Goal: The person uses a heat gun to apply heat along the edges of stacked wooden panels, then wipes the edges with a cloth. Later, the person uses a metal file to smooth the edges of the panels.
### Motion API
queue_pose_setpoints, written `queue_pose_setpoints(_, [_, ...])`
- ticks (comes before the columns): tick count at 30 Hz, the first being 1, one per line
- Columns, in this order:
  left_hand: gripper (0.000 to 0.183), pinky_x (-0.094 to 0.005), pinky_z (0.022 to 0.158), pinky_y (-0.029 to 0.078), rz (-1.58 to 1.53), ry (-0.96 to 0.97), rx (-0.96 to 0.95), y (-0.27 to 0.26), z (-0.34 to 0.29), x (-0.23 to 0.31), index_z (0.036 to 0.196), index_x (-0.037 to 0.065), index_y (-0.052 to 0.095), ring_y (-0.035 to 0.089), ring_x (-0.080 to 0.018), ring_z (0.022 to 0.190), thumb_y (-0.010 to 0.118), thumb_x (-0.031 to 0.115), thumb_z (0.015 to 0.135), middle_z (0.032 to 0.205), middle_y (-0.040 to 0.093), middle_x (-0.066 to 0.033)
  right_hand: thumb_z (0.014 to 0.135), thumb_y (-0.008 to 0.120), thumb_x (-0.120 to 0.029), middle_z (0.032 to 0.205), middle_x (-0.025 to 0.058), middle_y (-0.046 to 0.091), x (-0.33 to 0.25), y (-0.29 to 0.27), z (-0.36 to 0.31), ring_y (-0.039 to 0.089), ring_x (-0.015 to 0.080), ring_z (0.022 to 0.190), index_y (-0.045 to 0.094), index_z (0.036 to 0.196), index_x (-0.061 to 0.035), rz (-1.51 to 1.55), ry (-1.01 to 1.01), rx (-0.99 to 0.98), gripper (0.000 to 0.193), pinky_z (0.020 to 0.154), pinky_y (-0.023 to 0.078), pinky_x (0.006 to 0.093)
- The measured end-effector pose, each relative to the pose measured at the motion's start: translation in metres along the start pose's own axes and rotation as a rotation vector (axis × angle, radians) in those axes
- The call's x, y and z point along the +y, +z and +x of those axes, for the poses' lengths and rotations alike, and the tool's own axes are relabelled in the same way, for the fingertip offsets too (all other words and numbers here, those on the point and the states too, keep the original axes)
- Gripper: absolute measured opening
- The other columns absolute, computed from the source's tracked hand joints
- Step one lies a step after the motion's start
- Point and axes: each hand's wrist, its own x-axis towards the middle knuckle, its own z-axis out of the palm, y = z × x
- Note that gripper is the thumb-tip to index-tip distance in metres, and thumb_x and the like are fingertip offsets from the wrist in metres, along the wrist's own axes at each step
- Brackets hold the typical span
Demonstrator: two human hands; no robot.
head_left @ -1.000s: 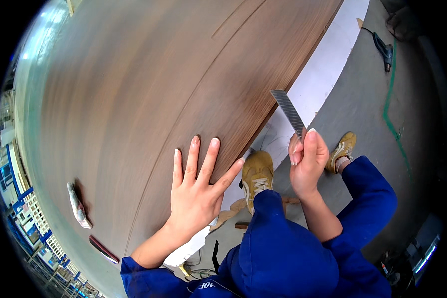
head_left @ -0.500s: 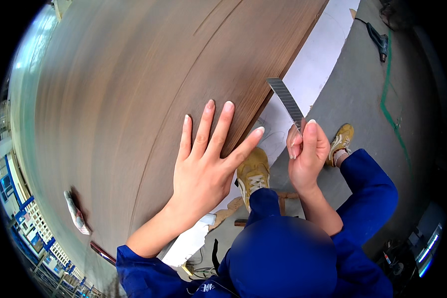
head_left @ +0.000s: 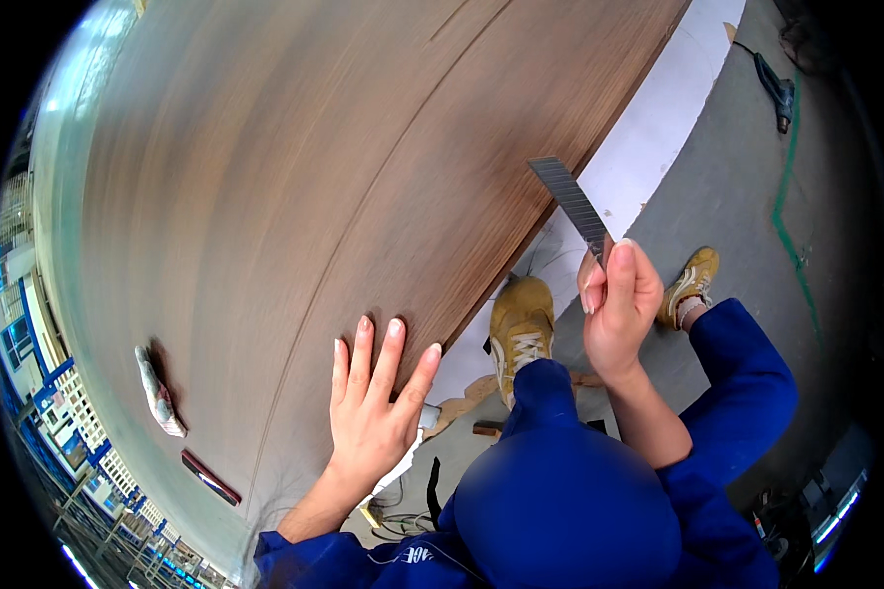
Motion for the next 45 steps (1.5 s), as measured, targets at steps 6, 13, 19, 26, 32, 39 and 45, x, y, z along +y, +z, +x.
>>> queue_pose_setpoints(6, [0.050, -0.0566, 0.104, 0.034, -0.081, -0.063, 0.108, 0.002, -0.002, 0.001, 0.129, 0.024, 0.058, 0.041, -0.0405, 0.132, 0.067, 0.015, 0.081, 0.142, 0.046, -0.0166, 0.102, 0.046, -0.022, 0.060, -0.0016, 0.045, -0.001, 0.000, 0.004, 0.037, 0.0033, 0.051, 0.043, 0.066, -0.0073, 0.029, -0.016, -0.011, 0.039, 0.046, 0.030, 0.0198])
queue_pose_setpoints(13, [0.055, -0.0575, 0.108, 0.027, -0.065, -0.019, 0.072, -0.001, 0.008, -0.001, 0.124, 0.018, 0.062, 0.036, -0.0454, 0.133, 0.076, 0.012, 0.071, 0.143, 0.041, -0.0241, 0.102, 0.046, -0.024, 0.059, -0.0020, 0.042, 0.001, 0.001, 0.007, 0.036, 0.0035, 0.051, 0.043, 0.065, -0.0070, 0.011, -0.013, -0.027, 0.041, 0.047, 0.030, 0.0199])
queue_pose_setpoints(19, [0.056, -0.0508, 0.104, 0.034, -0.004, -0.078, 0.126, 0.000, 0.019, 0.004, 0.122, 0.033, 0.064, 0.040, -0.0367, 0.129, 0.069, 0.012, 0.070, 0.144, 0.042, -0.0142, 0.102, 0.045, -0.023, 0.058, -0.0021, 0.042, -0.001, 0.004, 0.008, 0.036, 0.0033, 0.051, 0.044, 0.064, -0.0068, 0.010, -0.009, -0.037, 0.041, 0.048, 0.030, 0.0199])
queue_pose_setpoints(26, [0.043, -0.0525, 0.106, 0.031, -0.084, 0.020, 0.120, -0.001, 0.020, -0.001, 0.111, 0.024, 0.071, 0.038, -0.0394, 0.130, 0.074, 0.014, 0.069, 0.139, 0.045, -0.0187, 0.102, 0.046, -0.022, 0.060, -0.0020, 0.045, 0.001, 0.004, 0.010, 0.037, 0.0026, 0.051, 0.048, 0.066, -0.0055, -0.004, 0.020, -0.030, 0.039, 0.048, 0.031, 0.0195])
queue_pose_setpoints(32, [0.043, -0.0415, 0.100, 0.040, -0.415, 0.137, 0.270, -0.027, 0.083, -0.033, 0.117, 0.009, 0.066, 0.048, -0.0335, 0.122, 0.070, 0.010, 0.074, 0.130, 0.055, -0.0150, 0.101, 0.050, -0.025, 0.061, -0.0031, 0.048, -0.010, 0.008, 0.025, 0.036, 0.0017, 0.052, 0.053, 0.069, -0.0042, -0.102, 0.084, -0.150, 0.038, 0.047, 0.028, 0.0195])
queue_pose_setpoints(39, [0.045, -0.0319, 0.092, 0.043, -0.463, 0.210, 0.365, -0.012, 0.195, -0.036, 0.125, 0.007, 0.060, 0.055, -0.0225, 0.104, 0.068, 0.006, 0.080, 0.113, 0.063, -0.0086, 0.099, 0.055, -0.026, 0.057, -0.0047, 0.045, -0.021, 0.006, 0.044, 0.035, 0.0011, 0.051, 0.056, 0.067, -0.0036, -0.158, 0.131, -0.176, 0.039, 0.047, 0.026, 0.0197])
queue_pose_setpoints(45, [0.037, -0.0315, 0.093, 0.042, -0.556, 0.172, 0.353, -0.011, 0.194, -0.038, 0.115, 0.007, 0.067, 0.054, -0.0213, 0.104, 0.070, 0.005, 0.079, 0.109, 0.065, -0.0063, 0.098, 0.056, -0.028, 0.054, -0.0054, 0.042, -0.014, 0.009, 0.049, 0.034, 0.0011, 0.051, 0.056, 0.067, -0.0040, -0.187, 0.069, -0.153, 0.039, 0.046, 0.026, 0.0203])
